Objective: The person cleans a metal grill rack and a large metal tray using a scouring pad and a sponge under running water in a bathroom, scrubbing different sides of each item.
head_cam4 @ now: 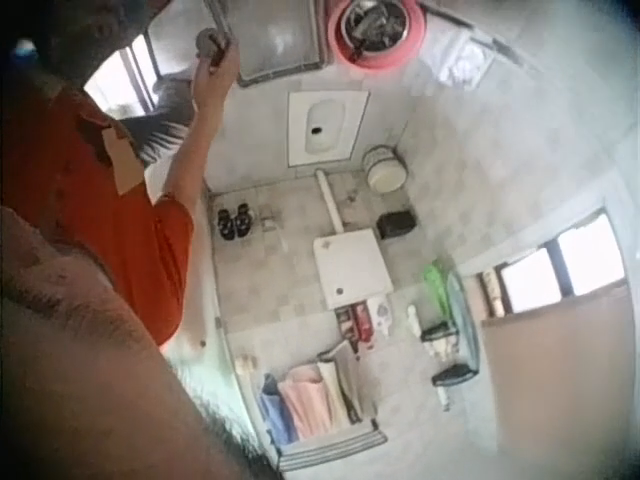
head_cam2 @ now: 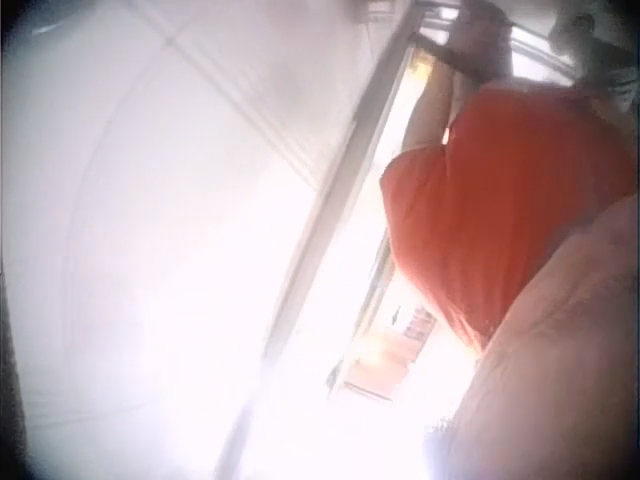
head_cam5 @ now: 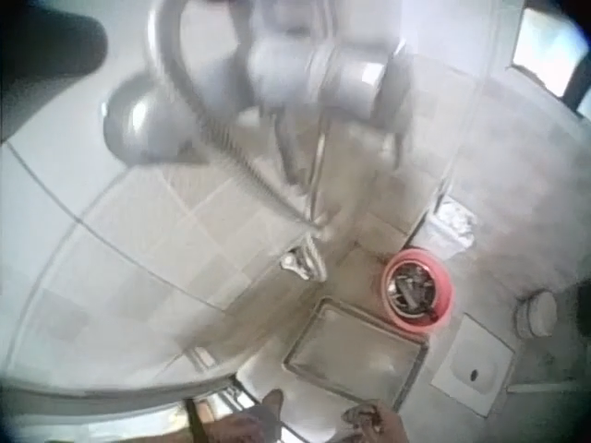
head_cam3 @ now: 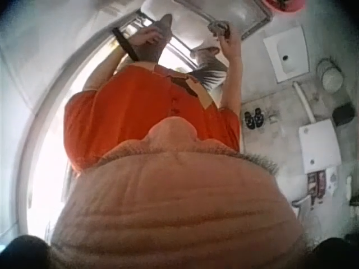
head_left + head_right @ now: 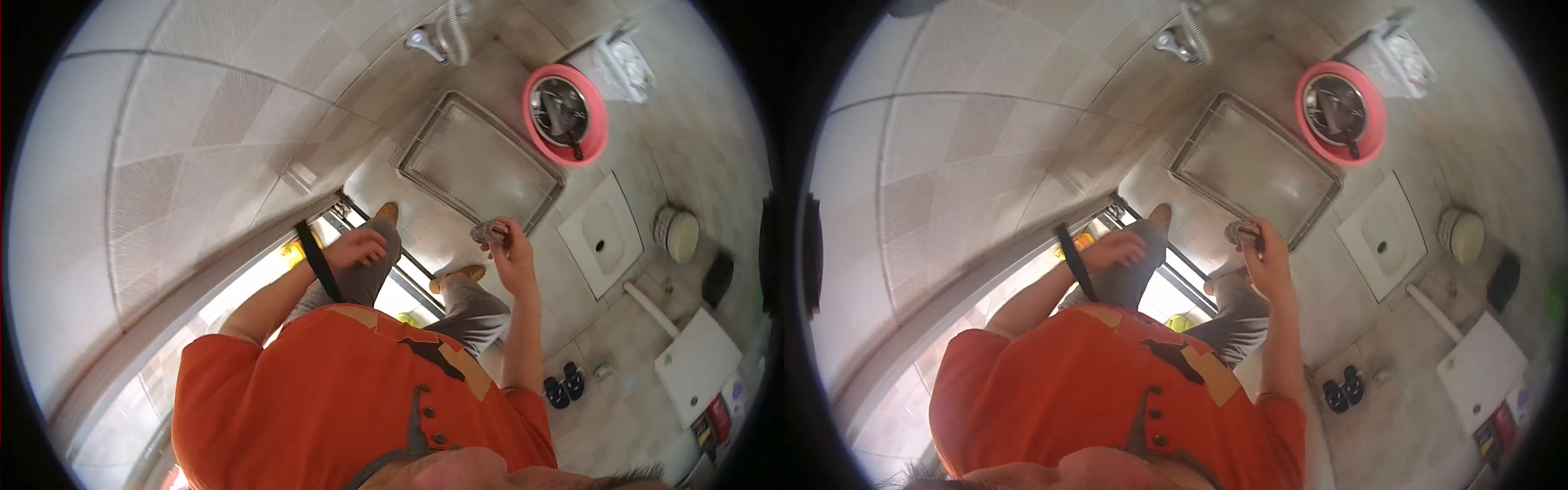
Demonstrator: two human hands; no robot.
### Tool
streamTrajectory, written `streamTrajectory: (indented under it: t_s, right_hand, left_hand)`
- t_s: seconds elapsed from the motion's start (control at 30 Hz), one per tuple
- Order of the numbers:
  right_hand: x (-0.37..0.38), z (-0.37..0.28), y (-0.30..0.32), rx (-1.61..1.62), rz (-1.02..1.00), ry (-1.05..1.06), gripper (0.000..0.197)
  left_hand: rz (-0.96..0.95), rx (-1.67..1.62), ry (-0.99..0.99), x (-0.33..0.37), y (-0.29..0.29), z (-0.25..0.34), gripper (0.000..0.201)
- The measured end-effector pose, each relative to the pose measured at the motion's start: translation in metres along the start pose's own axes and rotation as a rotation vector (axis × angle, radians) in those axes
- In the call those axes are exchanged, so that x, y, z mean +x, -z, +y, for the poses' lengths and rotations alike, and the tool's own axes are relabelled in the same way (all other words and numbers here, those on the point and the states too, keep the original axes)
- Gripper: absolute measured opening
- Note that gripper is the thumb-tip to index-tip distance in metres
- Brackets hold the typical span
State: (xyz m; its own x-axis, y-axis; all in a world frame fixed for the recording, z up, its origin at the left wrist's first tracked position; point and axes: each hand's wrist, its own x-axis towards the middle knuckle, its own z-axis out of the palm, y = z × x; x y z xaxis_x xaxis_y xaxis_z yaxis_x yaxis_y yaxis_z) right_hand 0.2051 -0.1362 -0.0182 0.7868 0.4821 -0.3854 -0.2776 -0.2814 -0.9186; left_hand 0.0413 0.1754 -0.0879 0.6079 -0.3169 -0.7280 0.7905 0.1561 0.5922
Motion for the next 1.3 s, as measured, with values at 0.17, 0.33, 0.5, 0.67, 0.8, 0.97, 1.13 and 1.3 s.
streamTrajectory:
  t_s: [0.17, 0.33, 0.5, 0.67, 0.8, 0.97, 1.13, 1.3]
  right_hand:
    - [0.067, 0.045, 0.002, -0.225, -0.303, 0.29, 0.034]
    - [0.101, 0.086, 0.007, -0.315, -0.414, 0.229, 0.034]
    - [0.127, 0.123, 0.016, -0.46, -0.372, 0.221, 0.034]
    - [0.126, 0.122, 0.02, -0.541, -0.262, 0.258, 0.034]
    - [0.145, 0.155, 0.017, -0.468, -0.212, 0.264, 0.036]
    - [0.18, 0.211, 0.007, -0.494, -0.246, 0.411, 0.031]
    - [0.215, 0.224, -0.002, -0.507, -0.435, 0.267, 0.028]
    - [0.215, 0.224, -0.015, -0.293, -0.495, 0.158, 0.027]
  left_hand:
    - [0.734, 0.23, 0.336, -0.033, 0.105, -0.123, 0.021]
    - [1.081, 0.275, 1.013, -0.058, 0.176, -0.272, 0.052]
    - [1.265, 0.288, 0.785, -0.062, 0.22, -0.38, 0.064]
    - [1.116, 0.064, 0.715, -0.049, 0.206, -0.358, 0.053]
    - [1.087, 0.086, 0.628, -0.046, 0.196, -0.353, 0.045]
    - [1.051, 0.147, 0.533, -0.046, 0.175, -0.32, 0.036]
    - [0.953, 0.146, 0.235, -0.062, 0.167, -0.305, 0.023]
    - [0.969, 0.552, 0.213, -0.012, 0.108, -0.211, 0.026]
